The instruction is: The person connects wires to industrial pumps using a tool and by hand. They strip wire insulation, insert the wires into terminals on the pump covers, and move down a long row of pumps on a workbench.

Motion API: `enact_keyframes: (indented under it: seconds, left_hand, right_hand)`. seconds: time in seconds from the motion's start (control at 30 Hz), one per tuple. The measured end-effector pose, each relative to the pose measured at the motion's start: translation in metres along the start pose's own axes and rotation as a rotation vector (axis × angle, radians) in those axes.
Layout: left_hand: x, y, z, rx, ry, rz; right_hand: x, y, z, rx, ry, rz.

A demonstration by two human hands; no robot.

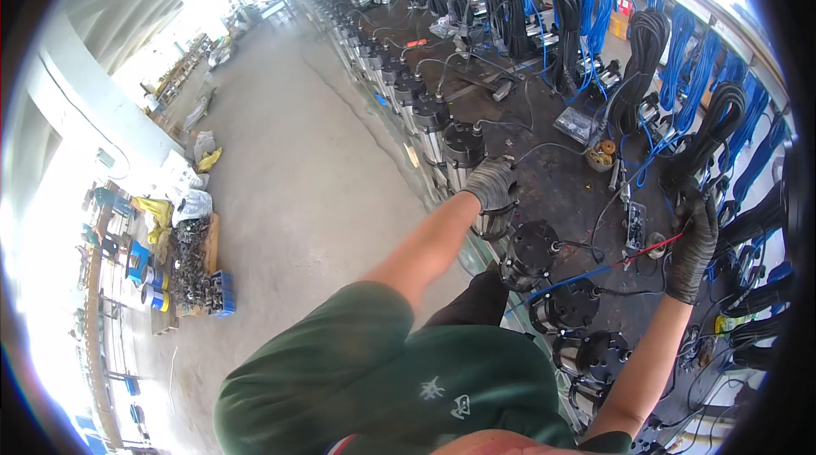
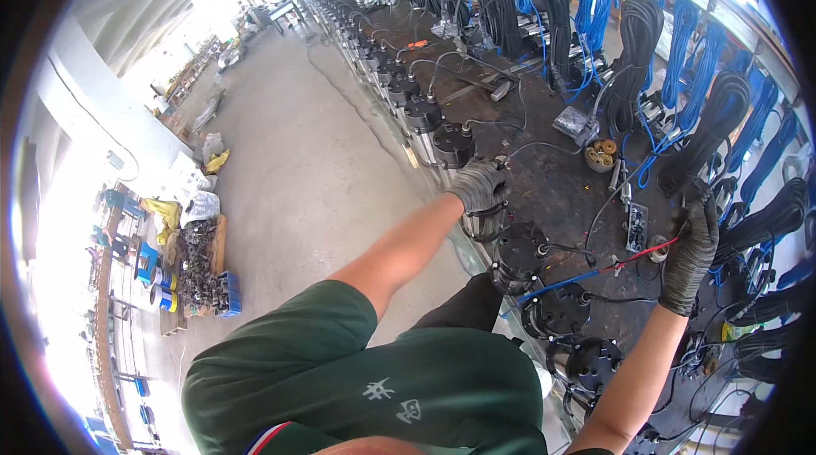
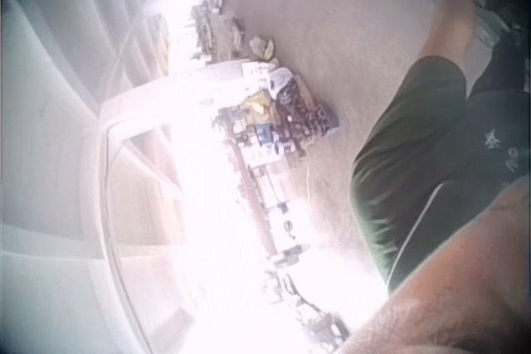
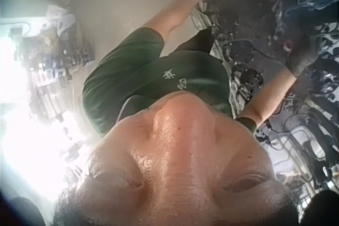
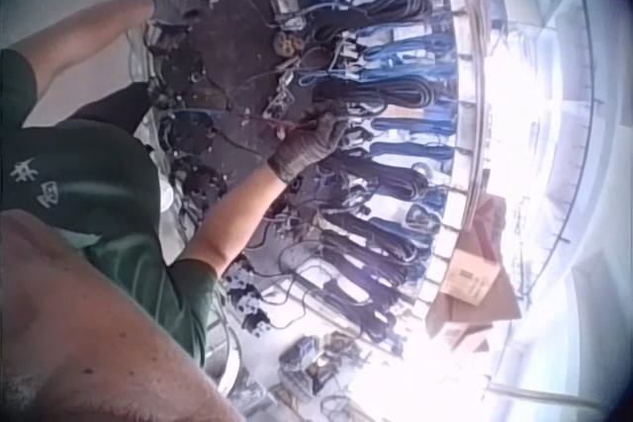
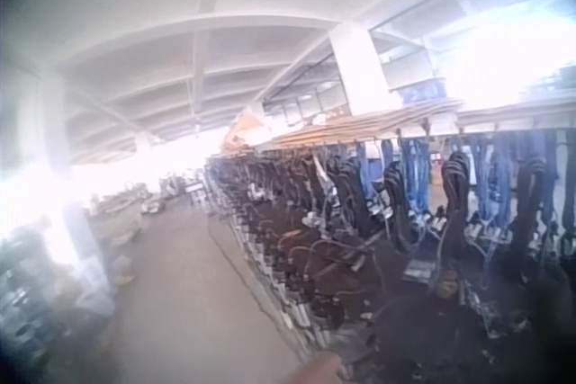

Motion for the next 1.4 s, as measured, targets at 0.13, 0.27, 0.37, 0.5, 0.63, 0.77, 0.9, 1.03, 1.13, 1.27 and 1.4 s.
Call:
enact_keyframes:
  seconds: [0.13, 0.27, 0.37, 0.5, 0.63, 0.77, 0.9, 1.03, 1.13, 1.27, 1.4]
  left_hand:
    - [-0.001, 0.002, -0.002, 0.032, -0.005, -0.004]
    - [-0.001, 0.007, -0.003, -0.005, -0.008, -0.034]
    - [0.0, 0.0, 0.002, -0.029, 0.002, -0.026]
    - [-0.002, 0.007, -0.004, -0.018, -0.031, -0.099]
    - [-0.003, 0.005, -0.002, -0.033, 0.01, -0.026]
    - [-0.003, 0.008, -0.005, -0.037, -0.001, -0.019]
    - [0.0, 0.011, -0.007, -0.038, 0.007, -0.002]
    - [-0.001, 0.01, 0.0, -0.03, 0.004, -0.04]
    - [-0.006, 0.016, 0.0, -0.075, -0.076, -0.131]
    - [0.0, 0.025, -0.018, 0.07, 0.065, 0.103]
    - [-0.003, 0.016, -0.018, -0.087, 0.051, 0.092]
  right_hand:
    - [0.009, 0.009, -0.026, 0.229, -0.272, -0.009]
    - [0.008, 0.011, -0.009, 0.32, -0.205, -0.072]
    - [0.019, 0.031, -0.041, 0.401, -0.489, -0.018]
    - [0.009, 0.011, -0.02, 0.393, -0.366, -0.022]
    - [0.007, 0.009, -0.02, 0.364, -0.339, 0.042]
    - [0.013, 0.011, -0.007, 0.269, -0.123, 0.105]
    - [0.05, 0.06, -0.036, 0.037, -0.23, 0.11]
    - [0.102, 0.051, 0.034, -0.173, 0.091, 0.106]
    - [0.167, 0.083, 0.081, -0.094, 0.417, -0.228]
    - [0.209, 0.097, 0.067, -0.119, 0.401, -0.198]
    - [0.232, 0.053, 0.057, -0.449, 0.642, -0.227]
Point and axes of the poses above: each hand's wrist, its own x-axis away from the middle knuckle, its own y-axis out of the palm, z = x × y, the point moved 10 cm from there along -x, towards the middle knuckle, and after that the axes turned 5 degrees about -y, right-handed, at the moved point
